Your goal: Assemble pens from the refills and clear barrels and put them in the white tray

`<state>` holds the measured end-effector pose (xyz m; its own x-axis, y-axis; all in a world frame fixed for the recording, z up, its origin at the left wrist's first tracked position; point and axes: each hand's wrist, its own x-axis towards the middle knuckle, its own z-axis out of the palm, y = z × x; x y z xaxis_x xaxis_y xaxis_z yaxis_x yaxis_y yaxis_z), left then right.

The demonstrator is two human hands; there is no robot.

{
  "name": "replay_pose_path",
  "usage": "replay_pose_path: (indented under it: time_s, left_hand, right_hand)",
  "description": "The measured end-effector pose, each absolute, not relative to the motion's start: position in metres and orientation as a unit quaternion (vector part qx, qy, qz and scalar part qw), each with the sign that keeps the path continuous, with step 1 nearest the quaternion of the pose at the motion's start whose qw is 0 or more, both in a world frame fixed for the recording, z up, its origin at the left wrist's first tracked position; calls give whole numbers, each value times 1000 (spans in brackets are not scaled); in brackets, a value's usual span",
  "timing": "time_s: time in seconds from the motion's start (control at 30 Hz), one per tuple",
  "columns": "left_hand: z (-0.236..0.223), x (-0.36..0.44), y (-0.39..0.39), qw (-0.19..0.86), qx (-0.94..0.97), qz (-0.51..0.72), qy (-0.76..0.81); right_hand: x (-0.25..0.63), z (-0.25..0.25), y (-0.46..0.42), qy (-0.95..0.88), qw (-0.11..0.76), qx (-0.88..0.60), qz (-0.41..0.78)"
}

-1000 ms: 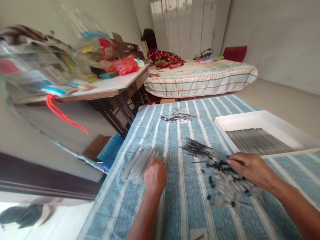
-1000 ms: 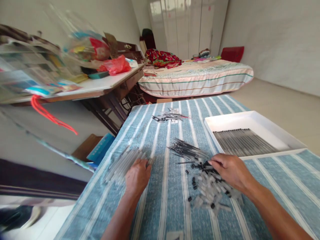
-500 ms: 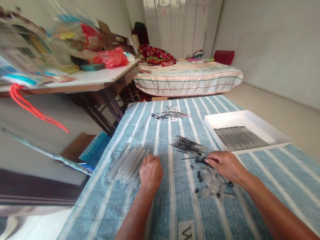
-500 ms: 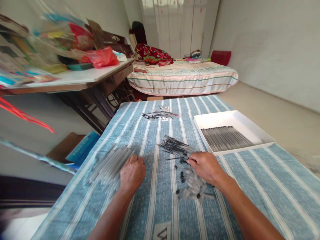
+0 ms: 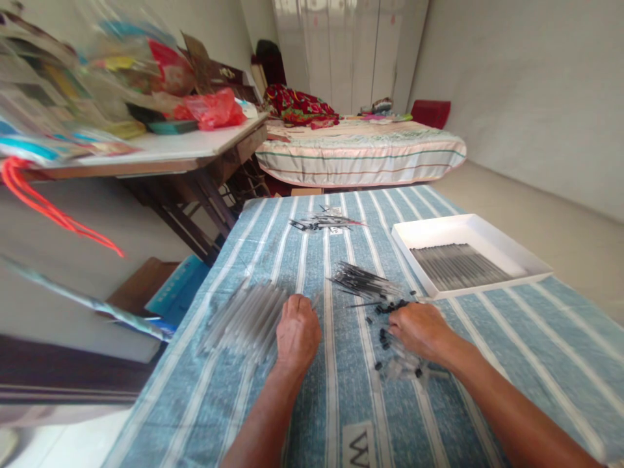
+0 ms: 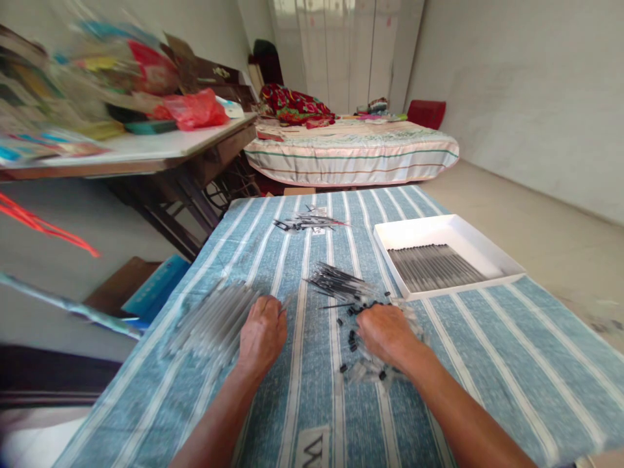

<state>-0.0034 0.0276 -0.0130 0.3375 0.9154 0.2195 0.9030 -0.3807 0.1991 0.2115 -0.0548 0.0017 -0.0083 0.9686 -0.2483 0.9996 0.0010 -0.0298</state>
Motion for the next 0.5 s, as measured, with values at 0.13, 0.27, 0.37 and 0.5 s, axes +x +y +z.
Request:
replay_pose_path:
  time_s: [0.13, 0.27, 0.37, 0.5]
  left_hand:
    - [-16, -1, 23, 236, 792, 276, 490]
    - [-15, 5, 17, 502, 675, 293, 455]
    - [-12, 8, 15, 591, 612, 296, 435]
    - [-13, 9, 13, 664, 539, 310, 415]
  right_hand:
    - [215, 3, -55, 702, 56, 703, -104]
    - [220, 1, -57, 684, -1, 721, -111]
    - [216, -1, -59, 688, -20, 715, -126]
    - [205, -4, -60, 698, -21, 702, -140]
